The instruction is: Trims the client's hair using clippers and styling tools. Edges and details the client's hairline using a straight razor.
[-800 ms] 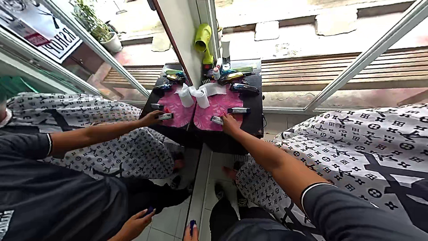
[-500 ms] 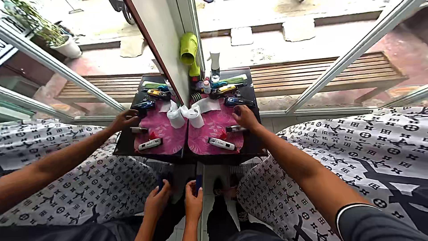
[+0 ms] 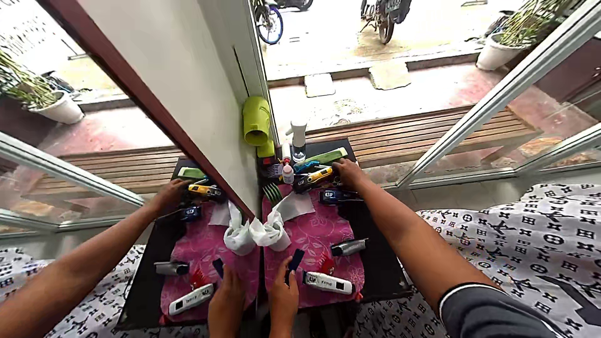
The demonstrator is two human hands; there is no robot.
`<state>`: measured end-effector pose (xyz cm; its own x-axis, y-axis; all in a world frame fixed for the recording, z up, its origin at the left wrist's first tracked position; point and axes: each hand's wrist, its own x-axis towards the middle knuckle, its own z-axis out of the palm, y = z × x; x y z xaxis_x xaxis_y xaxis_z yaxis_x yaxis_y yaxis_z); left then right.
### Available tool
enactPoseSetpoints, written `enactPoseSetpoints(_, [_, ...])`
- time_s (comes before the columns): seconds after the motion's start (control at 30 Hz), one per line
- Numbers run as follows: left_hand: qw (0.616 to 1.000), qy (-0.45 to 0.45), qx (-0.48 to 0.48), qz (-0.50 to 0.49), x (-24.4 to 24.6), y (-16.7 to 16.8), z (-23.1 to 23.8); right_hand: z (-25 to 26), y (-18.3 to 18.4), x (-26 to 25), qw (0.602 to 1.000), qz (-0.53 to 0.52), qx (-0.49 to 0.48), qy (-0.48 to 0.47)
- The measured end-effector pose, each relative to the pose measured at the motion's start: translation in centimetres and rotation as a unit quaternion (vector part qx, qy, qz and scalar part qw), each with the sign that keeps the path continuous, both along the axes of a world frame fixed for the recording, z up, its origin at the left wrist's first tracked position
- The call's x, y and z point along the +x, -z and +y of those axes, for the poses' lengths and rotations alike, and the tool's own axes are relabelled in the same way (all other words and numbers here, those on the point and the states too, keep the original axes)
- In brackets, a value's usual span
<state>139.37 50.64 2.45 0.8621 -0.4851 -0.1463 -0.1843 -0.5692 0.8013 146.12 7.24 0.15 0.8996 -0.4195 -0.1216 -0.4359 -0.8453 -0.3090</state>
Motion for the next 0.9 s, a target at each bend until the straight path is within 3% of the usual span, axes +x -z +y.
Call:
enactPoseSetpoints(0.17, [0.996, 0.055, 0.068, -0.035, 2.0, 0.6, -2.4, -0.3, -1.7, -0.4, 0.998, 0.054, 0.022, 0.028])
enactPoseSetpoints(0.27, [0.994, 0.030, 0.074, -0.076, 1.7, 1.0, -2.7, -0.4, -2.6, -1.4, 0.995, 0.095, -0.011, 0.009])
enactPoseSetpoints(0.37, [0.991, -0.024, 0.094, -0.098, 1.1, 0.8, -2.8, 0.0, -3.1, -2.7, 0.994, 0.103, 0.028, 0.033])
enactPoseSetpoints(0.53, [0.986, -0.035, 0.099, -0.131, 1.2, 2.0, -2.0, 1.2, -3.4, -4.9, 0.987, 0.075, 0.109, 0.092])
enactPoseSetpoints(0.67, [0.986, -0.014, 0.080, -0.147, 1.2, 2.7, -2.2, 1.6, -4.5, -8.4, 0.974, -0.035, 0.132, 0.181])
enactPoseSetpoints(0.77, [0.987, -0.023, 0.096, -0.125, 1.5, 2.3, -0.6, 5.2, -5.7, -13.2, 0.928, -0.168, 0.217, 0.254])
enactPoseSetpoints(0.9, [0.989, 0.034, 0.094, -0.110, 1.9, 1.4, 0.8, 11.9, -8.4, -23.6, 0.817, -0.298, 0.390, 0.301])
